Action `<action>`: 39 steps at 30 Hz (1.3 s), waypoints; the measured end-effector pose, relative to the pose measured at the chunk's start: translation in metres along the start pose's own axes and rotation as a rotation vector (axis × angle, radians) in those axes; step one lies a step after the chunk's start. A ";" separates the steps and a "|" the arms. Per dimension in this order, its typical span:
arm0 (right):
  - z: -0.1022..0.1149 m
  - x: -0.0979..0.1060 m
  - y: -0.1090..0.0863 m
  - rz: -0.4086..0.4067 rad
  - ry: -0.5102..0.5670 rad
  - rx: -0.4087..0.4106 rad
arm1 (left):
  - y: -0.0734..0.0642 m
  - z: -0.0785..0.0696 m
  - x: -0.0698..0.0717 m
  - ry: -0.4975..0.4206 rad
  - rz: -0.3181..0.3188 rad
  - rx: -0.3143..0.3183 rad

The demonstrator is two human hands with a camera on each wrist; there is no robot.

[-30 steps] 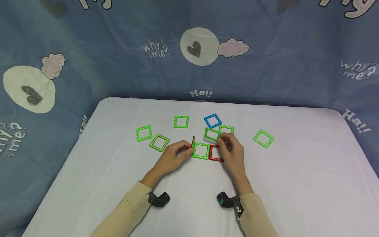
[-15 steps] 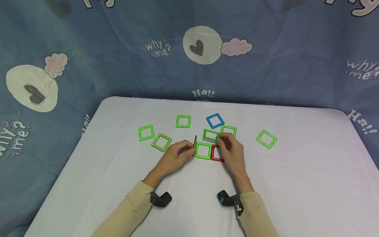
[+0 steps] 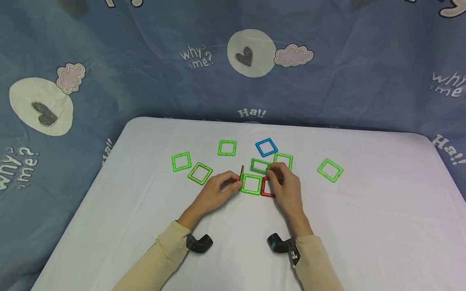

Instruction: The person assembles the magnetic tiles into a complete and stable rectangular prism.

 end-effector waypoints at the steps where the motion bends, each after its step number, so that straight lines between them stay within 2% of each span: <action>1: 0.000 0.000 0.000 0.001 -0.004 -0.003 | 0.000 0.000 0.000 -0.003 0.000 -0.001; 20: 0.002 -0.001 0.001 0.007 -0.024 0.023 | 0.001 0.001 -0.001 -0.021 0.004 -0.003; 39: 0.000 -0.006 0.000 0.030 -0.046 0.010 | 0.001 0.001 0.000 -0.004 -0.010 -0.013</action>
Point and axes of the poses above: each hand's wrist, its own y-axis towards the middle knuckle, its own x-axis out of the back of the hand, z = x × y, the point moved 10 cm from there along y, towards the middle knuckle, and after that the axes turned 3 degrees about x, right-handed, at the moved point
